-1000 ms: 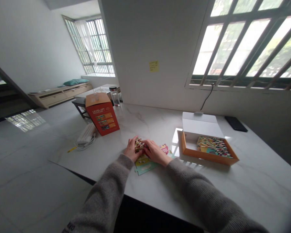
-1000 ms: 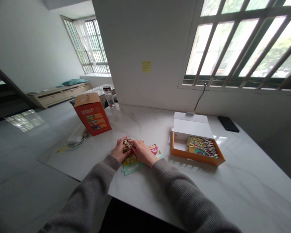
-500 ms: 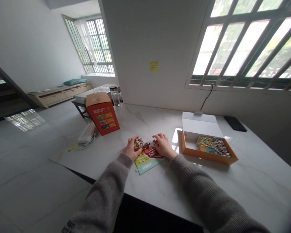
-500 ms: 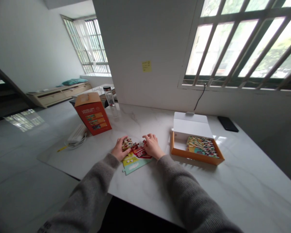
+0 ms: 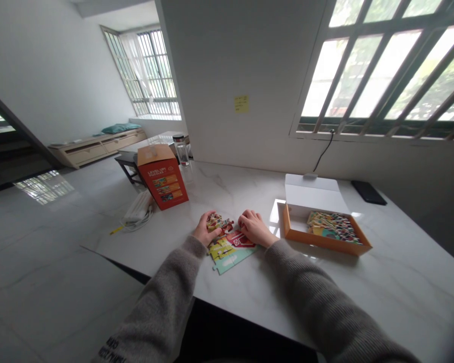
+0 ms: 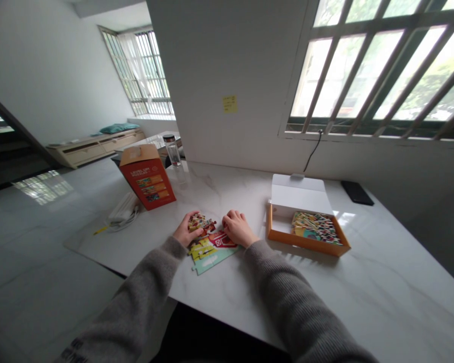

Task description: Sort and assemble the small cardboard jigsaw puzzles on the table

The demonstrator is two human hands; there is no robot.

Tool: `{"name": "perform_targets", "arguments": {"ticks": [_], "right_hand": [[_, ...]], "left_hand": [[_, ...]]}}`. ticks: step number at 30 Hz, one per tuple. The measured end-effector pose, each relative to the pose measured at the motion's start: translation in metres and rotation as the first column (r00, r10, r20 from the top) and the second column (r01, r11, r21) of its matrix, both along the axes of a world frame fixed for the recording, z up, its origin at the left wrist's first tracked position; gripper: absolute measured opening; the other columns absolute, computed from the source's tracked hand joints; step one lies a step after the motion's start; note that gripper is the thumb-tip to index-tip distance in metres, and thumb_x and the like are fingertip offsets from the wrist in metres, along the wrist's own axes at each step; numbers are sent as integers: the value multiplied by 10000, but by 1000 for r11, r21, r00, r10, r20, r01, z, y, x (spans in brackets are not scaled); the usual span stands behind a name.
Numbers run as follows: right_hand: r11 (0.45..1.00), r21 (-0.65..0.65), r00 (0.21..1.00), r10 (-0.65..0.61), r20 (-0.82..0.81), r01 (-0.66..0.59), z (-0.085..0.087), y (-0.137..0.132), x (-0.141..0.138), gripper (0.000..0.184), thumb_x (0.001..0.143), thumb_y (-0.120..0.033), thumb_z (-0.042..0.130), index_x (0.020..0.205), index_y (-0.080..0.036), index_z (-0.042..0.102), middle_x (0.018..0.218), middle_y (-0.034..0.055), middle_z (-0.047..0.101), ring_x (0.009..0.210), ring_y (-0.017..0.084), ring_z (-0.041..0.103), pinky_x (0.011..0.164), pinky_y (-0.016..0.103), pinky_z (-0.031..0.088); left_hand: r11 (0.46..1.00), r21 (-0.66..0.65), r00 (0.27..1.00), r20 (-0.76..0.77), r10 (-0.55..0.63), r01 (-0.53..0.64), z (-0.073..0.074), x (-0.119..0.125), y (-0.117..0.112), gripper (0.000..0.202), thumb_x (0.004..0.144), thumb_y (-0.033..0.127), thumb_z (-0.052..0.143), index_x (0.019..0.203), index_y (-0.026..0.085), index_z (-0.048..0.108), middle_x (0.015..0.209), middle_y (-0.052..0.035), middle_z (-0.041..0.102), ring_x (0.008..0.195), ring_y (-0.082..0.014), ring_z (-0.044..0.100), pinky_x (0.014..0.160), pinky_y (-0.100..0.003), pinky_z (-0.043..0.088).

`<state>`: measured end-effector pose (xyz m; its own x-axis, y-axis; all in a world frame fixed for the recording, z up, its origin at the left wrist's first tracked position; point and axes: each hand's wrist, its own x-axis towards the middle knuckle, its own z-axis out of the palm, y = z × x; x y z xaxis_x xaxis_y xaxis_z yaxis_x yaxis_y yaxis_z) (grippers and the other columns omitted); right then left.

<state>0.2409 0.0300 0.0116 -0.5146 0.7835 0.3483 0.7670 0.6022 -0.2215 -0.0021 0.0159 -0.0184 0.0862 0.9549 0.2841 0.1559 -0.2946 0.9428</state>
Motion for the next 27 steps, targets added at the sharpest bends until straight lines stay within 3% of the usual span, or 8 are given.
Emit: {"name": "perform_targets", "arguments": {"ticks": [5,8,11,15,18,20,27], "right_hand": [[1000,-9,1000,15,9,-15,2,-1,1,138,839,-136,563,952,-204,602,1064,88,543,1022,244,486,922,391,397],[1000,-15,995,0,-98,-1,3,-1,4,175,808,-89,548,933,-198,603,1041,81,529,979,226,501,914,381,421],[997,-81,958,-4,-286,-20,7,0,9,272,778,-22,483,953,-193,601,980,58,523,914,188,533,865,335,461],[952,-248,831,12,-556,-180,17,5,15,282,819,-45,425,983,-191,602,961,33,544,801,129,607,743,272,502],[923,-296,691,-49,-722,-244,26,7,11,174,851,-141,483,974,-184,598,899,22,600,736,129,637,688,272,507],[910,-311,642,-67,-764,-275,31,8,4,145,860,-200,528,980,-185,609,858,16,634,713,134,630,680,279,500],[971,-172,778,21,-628,-165,24,3,-34,119,836,-184,577,891,-208,680,850,10,655,855,164,548,815,298,450]], "left_hand": [[998,17,994,91,52,-54,-2,-1,4,660,760,351,697,1322,218,378,1190,-105,595,980,-212,689,937,-472,552],[979,126,986,-37,165,-159,-3,-2,4,652,757,296,692,1330,230,388,1219,-105,541,1044,-221,653,990,-488,516],[937,252,929,-217,300,-243,-2,-2,3,652,727,234,712,1317,227,435,1206,-98,489,1110,-243,601,1053,-499,462],[920,280,891,-287,353,-274,-1,0,2,648,716,175,706,1312,235,458,1165,-83,468,1112,-247,584,1062,-498,448],[921,274,889,-289,354,-277,0,1,2,643,717,157,701,1307,246,462,1154,-75,467,1110,-247,580,1061,-506,444],[924,263,889,-293,351,-278,1,2,3,638,719,161,697,1308,241,467,1150,-74,469,1112,-246,576,1061,-494,446],[942,209,915,-256,312,-262,-3,-2,7,706,671,115,686,1328,245,461,1152,-67,463,1063,-223,588,1044,-460,462]]}}
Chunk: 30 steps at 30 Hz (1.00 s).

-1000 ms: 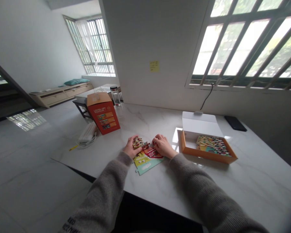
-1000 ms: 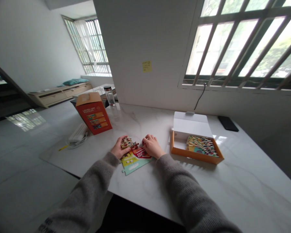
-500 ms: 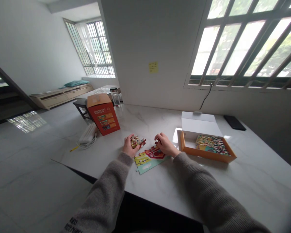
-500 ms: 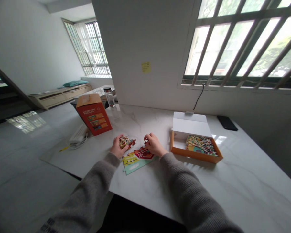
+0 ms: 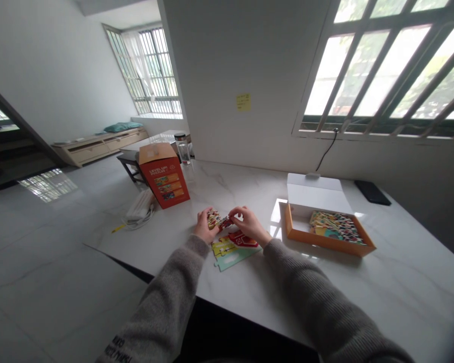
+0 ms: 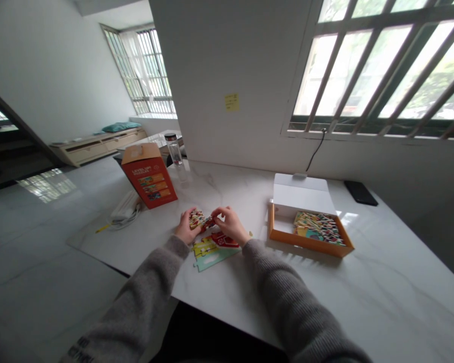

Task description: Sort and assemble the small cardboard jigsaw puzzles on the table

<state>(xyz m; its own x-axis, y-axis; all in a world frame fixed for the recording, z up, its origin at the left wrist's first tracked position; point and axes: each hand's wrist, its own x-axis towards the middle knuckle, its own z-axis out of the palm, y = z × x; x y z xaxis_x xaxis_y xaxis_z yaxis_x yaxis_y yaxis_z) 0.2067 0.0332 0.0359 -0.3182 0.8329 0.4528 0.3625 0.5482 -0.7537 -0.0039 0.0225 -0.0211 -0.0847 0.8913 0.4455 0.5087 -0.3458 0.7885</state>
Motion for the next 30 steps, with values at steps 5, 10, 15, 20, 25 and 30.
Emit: {"name": "perform_targets", "arguments": {"ticks": [5,10,15,20,25,30], "right_hand": [[1000,-6,1000,-5,-27,5,-8,-1,-17,117,817,-180,559,882,-202,653,872,4,587,729,135,503,724,267,447],[988,-113,983,82,-163,-101,-8,-4,-32,245,805,-158,491,1008,-216,614,926,10,653,829,157,575,764,279,481],[920,-388,906,-122,-405,-50,-10,2,-25,383,717,-115,360,1036,-231,538,1033,24,632,687,127,538,481,191,426],[926,-376,928,-144,-345,3,-13,3,-5,445,641,-100,418,1029,-225,598,909,-10,535,609,81,474,483,163,403],[954,-284,915,-28,-402,-96,-10,-1,-7,551,646,-98,428,1148,-241,604,892,-18,482,672,89,477,557,186,448],[972,-192,924,55,-378,-137,-11,-3,-22,556,685,-84,439,1189,-236,618,847,-23,470,729,102,482,680,220,480]], "left_hand": [[999,-11,998,-54,-45,44,4,2,-2,842,603,180,796,1356,239,426,1183,-75,443,1109,-253,569,1069,-474,437],[1000,9,996,-87,-4,4,10,6,-6,768,653,255,814,1333,243,456,1166,-66,456,1116,-248,575,1055,-446,450],[1000,26,992,-125,10,-7,10,5,-6,731,687,231,782,1340,239,452,1153,-65,467,1124,-246,561,1058,-450,442],[1000,8,991,-135,-6,7,8,4,-5,734,699,236,762,1357,233,437,1165,-72,455,1120,-246,560,1059,-448,446],[999,-28,988,-149,-30,26,8,1,-5,743,701,228,740,1373,225,423,1194,-83,443,1140,-254,552,1084,-461,426],[998,-17,990,-124,-68,66,7,-1,-5,771,678,128,683,1390,224,405,1210,-83,431,1160,-250,551,1106,-450,406]]}}
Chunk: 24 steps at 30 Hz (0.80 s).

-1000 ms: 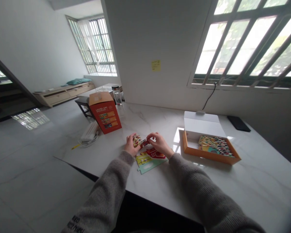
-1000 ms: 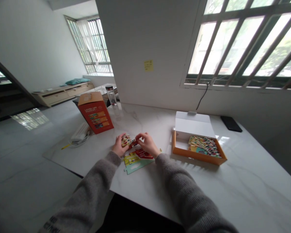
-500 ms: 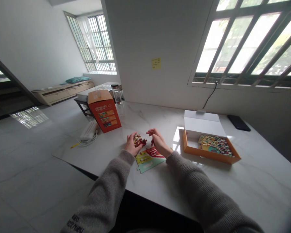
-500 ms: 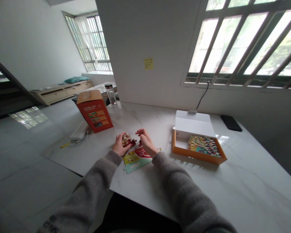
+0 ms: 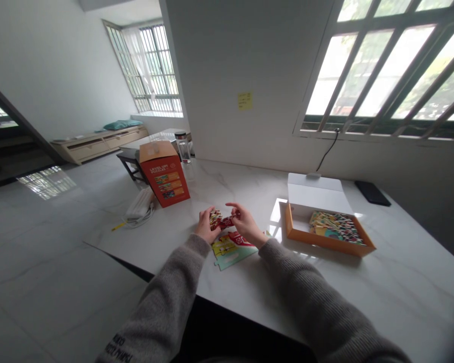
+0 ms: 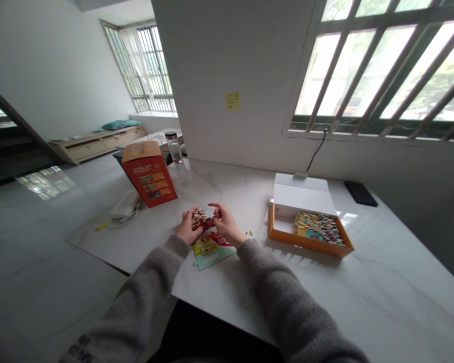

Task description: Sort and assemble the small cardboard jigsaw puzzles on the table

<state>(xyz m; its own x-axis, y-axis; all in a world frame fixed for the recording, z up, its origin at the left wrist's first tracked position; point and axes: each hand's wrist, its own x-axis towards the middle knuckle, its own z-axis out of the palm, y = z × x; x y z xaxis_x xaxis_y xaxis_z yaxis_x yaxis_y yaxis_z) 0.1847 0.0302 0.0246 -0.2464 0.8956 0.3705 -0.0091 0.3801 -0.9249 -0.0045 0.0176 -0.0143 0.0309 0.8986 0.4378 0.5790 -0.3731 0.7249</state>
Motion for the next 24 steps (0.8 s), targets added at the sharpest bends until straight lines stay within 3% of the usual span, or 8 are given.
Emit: {"name": "perform_targets", "arguments": {"ticks": [6,9,13,16,18,20,22,24], "right_hand": [[993,82,992,-96,85,89,-10,-2,-7,491,759,-95,455,1197,-242,621,899,-2,508,825,127,539,832,282,514],[990,103,987,-113,113,101,-16,-5,-16,482,782,-108,468,1219,-256,608,1033,30,558,963,152,574,945,333,496],[997,-75,998,-29,58,33,-19,-15,-25,575,815,-139,458,1376,-265,474,1419,78,494,1348,192,444,1138,415,362],[979,-171,992,117,51,-107,-17,-21,-26,681,826,-125,395,1492,-246,327,1518,82,434,1412,195,393,1159,437,342],[987,-117,982,130,140,-114,-13,-21,-21,695,830,-117,376,1513,-218,301,1539,83,410,1418,204,383,1169,441,328],[999,22,949,39,312,-49,-9,-19,-10,668,836,-110,386,1498,-183,332,1530,104,410,1414,222,372,1173,447,315],[982,187,864,-87,496,-9,-2,-19,5,581,853,-101,410,1431,-154,429,1425,140,505,1338,248,436,1138,468,347],[955,289,754,-139,642,-70,4,-25,18,430,896,-127,449,1315,-153,543,1227,139,621,1185,261,526,1057,469,415]], "left_hand": [[1000,-17,1000,18,-15,15,2,3,-2,826,647,235,781,1386,216,411,1218,-89,444,1178,-274,543,1100,-455,411],[1000,-6,1000,15,15,-15,2,4,-2,812,667,302,803,1378,236,416,1212,-80,453,1162,-263,562,1081,-448,434],[999,38,1000,-28,9,-8,1,3,-2,792,712,308,780,1400,247,393,1206,-79,457,1147,-250,570,1068,-439,450],[996,85,997,-73,-20,26,2,3,-4,875,679,317,805,1428,236,360,1234,-98,439,1182,-272,538,1082,-459,440],[993,105,992,-112,-50,62,2,3,-6,863,682,285,786,1429,222,360,1251,-108,432,1207,-278,515,1097,-462,429],[989,116,986,-149,-78,96,4,1,-7,790,706,222,730,1415,222,383,1249,-102,441,1199,-263,518,1102,-444,430],[986,125,981,-173,-90,112,5,-5,-7,745,712,176,686,1401,233,407,1232,-86,453,1170,-245,535,1097,-422,440],[986,129,980,-181,-84,108,7,-13,-5,730,706,169,674,1389,241,428,1217,-77,458,1145,-238,549,1087,-406,450]]}}
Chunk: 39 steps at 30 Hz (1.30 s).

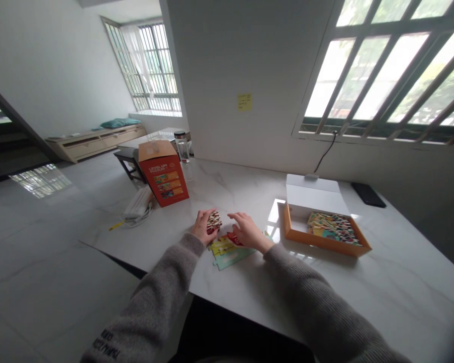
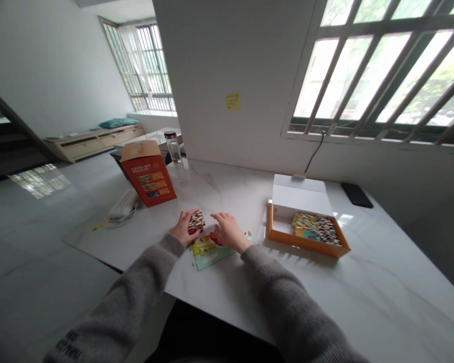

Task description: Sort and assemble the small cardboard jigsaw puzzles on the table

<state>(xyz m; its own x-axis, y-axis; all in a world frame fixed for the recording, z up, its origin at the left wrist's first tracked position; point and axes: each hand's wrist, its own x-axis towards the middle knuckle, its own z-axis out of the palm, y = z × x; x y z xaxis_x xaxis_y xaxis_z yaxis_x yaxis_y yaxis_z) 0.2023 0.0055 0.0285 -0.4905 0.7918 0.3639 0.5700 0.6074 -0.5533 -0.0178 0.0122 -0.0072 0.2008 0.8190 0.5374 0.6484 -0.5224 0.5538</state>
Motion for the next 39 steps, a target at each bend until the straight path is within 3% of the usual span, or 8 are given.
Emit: {"name": "perform_targets", "arguments": {"ticks": [3,10,16,20,22,27,35,39], "right_hand": [[990,80,979,100,179,-116,5,-21,4,293,961,-264,513,1232,-185,592,1109,114,645,1074,253,549,968,429,461],[955,204,940,146,309,-216,2,-53,-23,425,904,-373,643,1279,-201,539,1144,126,555,1099,289,484,981,468,424],[979,109,971,151,188,-173,-2,-45,-4,355,838,-383,738,1112,-217,583,1089,95,531,1043,263,486,919,415,459],[992,-25,991,126,40,-125,-3,-39,1,68,987,-231,500,1039,-209,537,983,58,592,925,201,537,871,366,451],[988,-61,990,139,-4,-139,-1,-35,0,133,1018,-199,392,1046,-213,522,967,47,610,893,181,546,870,356,436],[996,-58,997,62,-37,-64,3,-31,-5,176,1032,-253,330,1007,-222,502,874,20,608,783,165,518,768,308,426],[994,20,994,110,-25,-110,-7,-7,-15,130,1004,-326,444,1006,-249,548,850,24,624,693,157,521,665,271,398],[995,17,994,99,-55,-98,-16,5,-23,111,985,-310,478,981,-244,567,768,10,618,658,161,531,678,284,421]], "left_hand": [[1000,3,1000,5,25,-25,0,-13,4,714,697,181,672,1373,238,450,1214,-77,458,1137,-239,558,1084,-402,452],[999,-17,996,88,35,-34,-5,-20,7,740,683,147,622,1390,253,431,1220,-71,460,1106,-217,585,1054,-400,474],[999,-36,993,108,43,-39,-4,-18,7,751,672,134,636,1388,251,440,1195,-69,462,1114,-227,577,1069,-433,459],[997,-74,993,115,15,-6,-1,-12,3,753,729,181,678,1426,246,402,1206,-80,470,1148,-238,570,1090,-448,438],[994,-107,991,133,-21,36,1,-9,1,752,766,228,687,1451,259,377,1213,-76,480,1172,-241,566,1107,-445,422],[971,-179,980,149,-133,159,-1,-9,2,720,804,238,638,1468,268,364,1289,-83,437,1232,-242,529,1134,-426,394],[969,-181,977,166,-136,166,-7,-12,7,739,748,112,512,1460,261,377,1333,-94,418,1294,-256,461,1189,-484,299],[963,-182,976,129,-178,199,-4,-12,5,803,709,171,641,1461,251,372,1348,-108,416,1312,-294,438,1179,-495,319]]}}
